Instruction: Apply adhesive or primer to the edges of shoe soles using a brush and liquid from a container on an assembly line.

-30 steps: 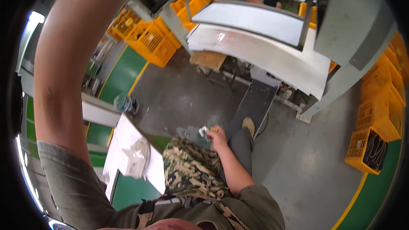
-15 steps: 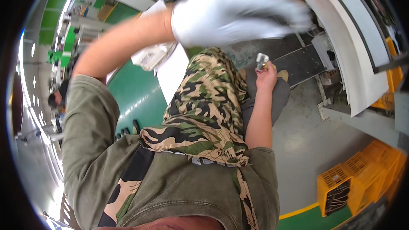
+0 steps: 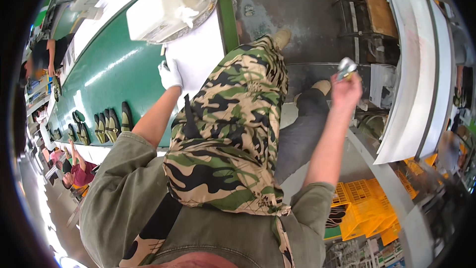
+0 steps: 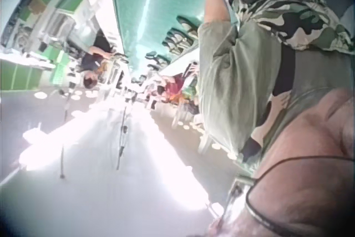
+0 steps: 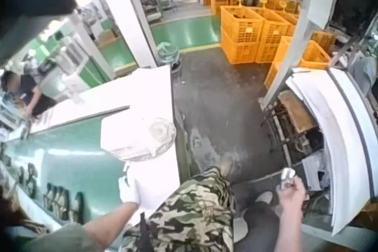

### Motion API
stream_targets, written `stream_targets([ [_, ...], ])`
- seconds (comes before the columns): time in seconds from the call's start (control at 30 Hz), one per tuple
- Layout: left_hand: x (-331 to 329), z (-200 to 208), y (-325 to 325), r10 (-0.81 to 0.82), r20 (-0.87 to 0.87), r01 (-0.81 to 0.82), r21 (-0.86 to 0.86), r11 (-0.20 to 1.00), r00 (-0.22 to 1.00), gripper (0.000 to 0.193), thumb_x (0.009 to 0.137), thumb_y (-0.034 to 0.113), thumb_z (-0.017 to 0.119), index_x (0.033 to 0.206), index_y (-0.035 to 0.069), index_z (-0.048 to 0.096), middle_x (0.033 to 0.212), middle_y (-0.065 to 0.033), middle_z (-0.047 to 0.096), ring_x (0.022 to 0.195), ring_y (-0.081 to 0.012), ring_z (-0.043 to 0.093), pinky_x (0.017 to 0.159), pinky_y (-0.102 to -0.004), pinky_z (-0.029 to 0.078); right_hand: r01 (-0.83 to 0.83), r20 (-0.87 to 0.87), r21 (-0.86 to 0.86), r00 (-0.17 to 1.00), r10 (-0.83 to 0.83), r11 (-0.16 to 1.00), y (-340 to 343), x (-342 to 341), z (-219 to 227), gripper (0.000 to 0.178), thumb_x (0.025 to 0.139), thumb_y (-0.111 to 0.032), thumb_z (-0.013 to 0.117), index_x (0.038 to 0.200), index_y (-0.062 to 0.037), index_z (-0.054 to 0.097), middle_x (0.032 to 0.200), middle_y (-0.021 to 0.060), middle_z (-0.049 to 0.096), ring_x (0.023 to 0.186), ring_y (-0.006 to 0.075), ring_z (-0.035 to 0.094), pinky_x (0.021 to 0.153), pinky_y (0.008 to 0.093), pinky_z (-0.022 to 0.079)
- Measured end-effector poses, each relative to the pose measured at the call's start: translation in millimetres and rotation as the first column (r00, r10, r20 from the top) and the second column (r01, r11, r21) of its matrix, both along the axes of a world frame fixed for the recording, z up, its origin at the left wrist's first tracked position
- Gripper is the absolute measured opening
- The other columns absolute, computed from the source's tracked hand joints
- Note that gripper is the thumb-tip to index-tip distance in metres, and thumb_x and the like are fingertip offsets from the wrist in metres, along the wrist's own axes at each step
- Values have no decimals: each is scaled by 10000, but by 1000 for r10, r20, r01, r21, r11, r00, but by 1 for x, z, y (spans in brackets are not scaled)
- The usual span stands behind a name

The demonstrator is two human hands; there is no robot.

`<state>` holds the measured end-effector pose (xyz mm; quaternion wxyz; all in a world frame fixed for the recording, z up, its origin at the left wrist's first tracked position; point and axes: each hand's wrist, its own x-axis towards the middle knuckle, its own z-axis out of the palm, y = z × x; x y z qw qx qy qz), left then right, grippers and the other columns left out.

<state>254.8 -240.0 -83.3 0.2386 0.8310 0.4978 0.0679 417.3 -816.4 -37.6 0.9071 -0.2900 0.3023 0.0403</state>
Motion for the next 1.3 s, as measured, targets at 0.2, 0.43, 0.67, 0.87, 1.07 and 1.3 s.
stream_targets([
  [0.2, 10, -1, -34, -26, -54, 33, 120, 992, 998, 628, 911, 430, 573, 1350, -14, 517, 1455, -201, 473, 1290, -369, 502, 1072, -404, 393, -131, 309, -102, 938, 157, 986, -33, 228, 87, 299, 937, -170, 519, 1190, -23, 580, 1208, 152, 630, 1008, 312, 595, 947, 522, 409],
  [0.43, -4, 26, -18, 6, -98, 7, 135, 991, 995, 613, 887, 393, 599, 1331, -22, 521, 1446, -170, 480, 1186, -387, 563, 988, -433, 454, -338, 157, -138, 920, 358, 931, 79, 210, 167, 253, 935, -135, 606, 1168, -36, 611, 1157, 119, 659, 1026, 294, 616, 914, 513, 481],
  [0.67, 8, 47, -27, 30, -175, -8, 127, 992, 984, 543, 895, 340, 609, 1303, -12, 545, 1440, -170, 492, 1152, -401, 579, 967, -457, 470, -553, 74, -153, 820, 567, 819, 162, 263, 130, 76, 934, -179, 642, 980, -123, 663, 1069, 43, 687, 985, 240, 639, 832, 498, 526],
  [0.87, 6, 37, -37, 40, -58, -29, 177, 984, 998, 576, 861, 361, 666, 1347, 91, 518, 1487, -119, 423, 1374, -329, 392, 1109, -522, 307, -846, -46, -4, 533, 845, 533, 309, 304, 51, 138, 969, -191, 572, 1083, -116, 597, 1093, 100, 666, 1052, 293, 632, 876, 508, 496],
  [1.07, 34, -14, -105, 554, 573, -529, -231, 816, 604, 313, 925, 196, 675, 1211, 73, 636, 1202, -91, 659, 1135, -205, 620, 1052, -338, 427, -986, -65, -12, 169, 983, 169, 446, 309, 41, 107, 976, -201, 567, 1010, -100, 578, 1003, 86, 657, 948, 278, 647, 821, 497, 513],
  [1.3, 124, 3, -107, 934, 255, -495, -795, 349, 250, 264, 978, 203, 602, 1178, 34, 633, 981, -63, 693, 780, -141, 654, 703, -282, 541, -993, -106, -62, -96, 990, -103, 516, 305, -5, 116, 966, -195, 555, 1019, -97, 586, 978, 76, 645, 957, 268, 636, 877, 529, 480],
])
